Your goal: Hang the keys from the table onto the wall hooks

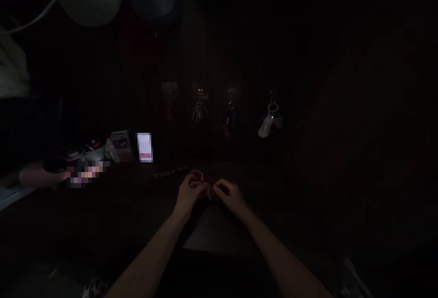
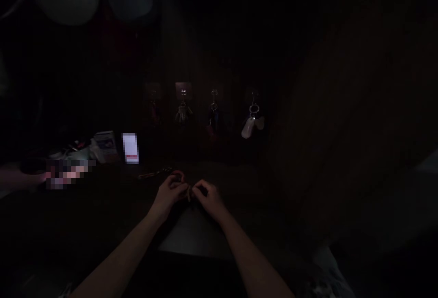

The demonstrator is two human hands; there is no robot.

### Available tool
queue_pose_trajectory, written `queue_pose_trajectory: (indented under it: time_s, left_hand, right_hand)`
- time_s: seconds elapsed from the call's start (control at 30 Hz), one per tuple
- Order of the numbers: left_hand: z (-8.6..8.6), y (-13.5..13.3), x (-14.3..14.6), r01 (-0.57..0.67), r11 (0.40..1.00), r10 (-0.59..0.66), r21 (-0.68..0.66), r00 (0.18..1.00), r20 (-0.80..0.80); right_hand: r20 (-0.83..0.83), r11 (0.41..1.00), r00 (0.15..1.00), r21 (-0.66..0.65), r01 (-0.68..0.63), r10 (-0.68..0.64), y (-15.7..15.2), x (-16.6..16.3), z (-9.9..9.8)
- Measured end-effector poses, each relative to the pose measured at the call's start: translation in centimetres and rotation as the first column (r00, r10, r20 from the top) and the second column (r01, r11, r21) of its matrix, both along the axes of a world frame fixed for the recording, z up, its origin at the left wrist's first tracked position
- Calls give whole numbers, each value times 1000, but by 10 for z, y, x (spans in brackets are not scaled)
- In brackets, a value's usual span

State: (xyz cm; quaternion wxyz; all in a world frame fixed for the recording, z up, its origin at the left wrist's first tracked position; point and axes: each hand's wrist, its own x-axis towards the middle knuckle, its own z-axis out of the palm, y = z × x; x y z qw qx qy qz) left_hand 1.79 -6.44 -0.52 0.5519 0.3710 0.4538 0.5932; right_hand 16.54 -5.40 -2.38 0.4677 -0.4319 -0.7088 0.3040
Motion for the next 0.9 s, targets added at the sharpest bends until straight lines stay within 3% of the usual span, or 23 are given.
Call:
queue_pose_trajectory:
  time_s: [0.17,0.7,0.9]
  left_hand:
    - [-1,-1,3,-30,999,32,-39,998,48]
    - [-10,-6,0,46,999,-40,-28,980,193]
    - [-13,-5,3,40,999,-36,-14,976,217]
  right_hand:
    - [77,999,997,-31,-21,23,-1,-3,0]
    - [60,998,998,-68,-8,13,-1,-3,3]
    - [-55,996,998,-82,-18,13,1,-4,1]
